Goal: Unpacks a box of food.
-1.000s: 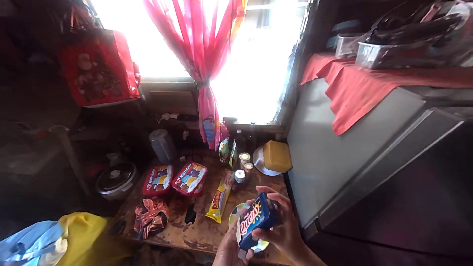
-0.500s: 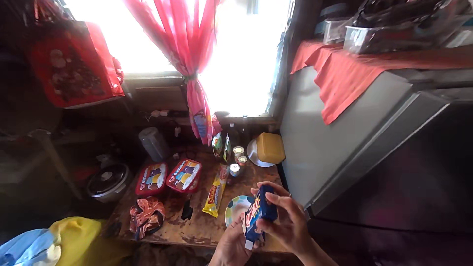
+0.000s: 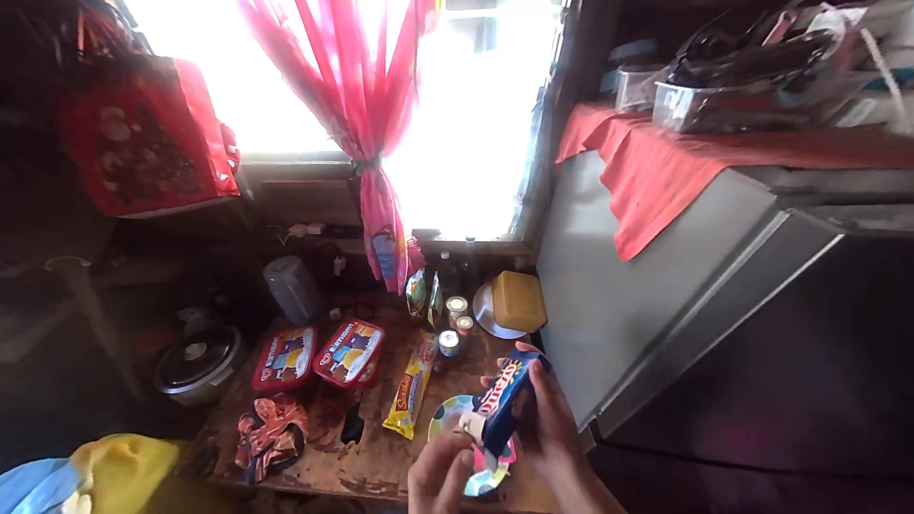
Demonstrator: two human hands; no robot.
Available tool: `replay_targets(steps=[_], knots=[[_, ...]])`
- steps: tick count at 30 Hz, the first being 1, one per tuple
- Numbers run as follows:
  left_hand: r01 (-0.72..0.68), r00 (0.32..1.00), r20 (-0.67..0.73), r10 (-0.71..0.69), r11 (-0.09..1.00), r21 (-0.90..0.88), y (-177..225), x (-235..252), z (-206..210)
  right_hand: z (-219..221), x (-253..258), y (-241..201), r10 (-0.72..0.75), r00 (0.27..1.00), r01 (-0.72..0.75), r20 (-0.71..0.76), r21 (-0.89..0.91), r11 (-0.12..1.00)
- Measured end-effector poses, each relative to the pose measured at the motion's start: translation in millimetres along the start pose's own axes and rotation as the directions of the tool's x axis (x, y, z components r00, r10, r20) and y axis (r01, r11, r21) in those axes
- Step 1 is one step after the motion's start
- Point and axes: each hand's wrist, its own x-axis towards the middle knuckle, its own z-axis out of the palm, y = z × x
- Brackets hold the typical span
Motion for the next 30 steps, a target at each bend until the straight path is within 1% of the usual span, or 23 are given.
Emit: replay_targets(steps=[1,2,3,5,7,9,12,15,17,20,23,26,30], knots=[[-0.16,0.987,0.032,0.157,0.959,0.232,-2.7,1.0,-0.1,3.3,4.5,-1.5,0.115,0.99,-0.108,-0.078,0.084,0.991],[-0.281,0.959,0.076,0.274,0.869,0.408,-5.2,2.8,0.5,5.5,7.9,-1.8,0.211,0.969,-0.189,-0.131,0.16,0.969],[-0.362,0.927,0.114,0.357,0.774,0.519,-7.3,4.5,1.8,6.7,9.8,-1.6,0.283,0.946,-0.246,-0.155,0.221,0.944],[-0.461,0.868,0.168,0.468,0.631,0.623,-11.2,10.2,2.6,5.7,11.9,-0.3,0.367,0.92,-0.311,-0.139,0.312,0.898],[-0.516,0.821,0.2,0.535,0.544,0.662,-11.5,13.4,0.9,1.4,10.1,3.9,0.393,0.912,-0.331,-0.12,0.353,0.875],[-0.549,0.782,0.224,0.582,0.473,0.689,-8.7,18.4,0.0,-1.5,9.7,6.7,0.387,0.915,-0.325,-0.11,0.364,0.873],[-0.554,0.763,0.249,0.596,0.405,0.727,-6.5,22.0,-0.1,-3.3,6.8,9.5,0.383,0.912,-0.317,-0.144,0.342,0.884],[-0.541,0.766,0.276,0.58,0.351,0.765,-2.7,25.8,-1.4,-5.8,7.0,8.6,0.361,0.912,-0.313,-0.196,0.24,0.919],[-0.549,0.759,0.313,0.571,0.304,0.778,-0.4,24.8,-2.6,-10.2,6.1,7.3,0.346,0.916,-0.313,-0.202,0.181,0.932],[-0.552,0.752,0.368,0.547,0.218,0.805,3.7,21.6,-1.9,-14.0,5.8,7.3,0.368,0.908,-0.34,-0.2,0.162,0.927],[-0.52,0.772,0.392,0.5,0.143,0.842,5.5,24.6,-3.3,-14.1,6.0,7.2,0.374,0.899,-0.348,-0.228,0.146,0.926],[-0.5,0.782,0.412,0.467,0.077,0.862,2.6,29.8,-10.0,-13.8,3.5,9.2,0.367,0.901,-0.362,-0.234,0.063,0.93],[-0.46,0.804,0.394,0.444,0.047,0.887,-2.6,29.2,-11.4,-17.4,0.9,13.0,0.366,0.906,-0.376,-0.211,-0.008,0.927]])
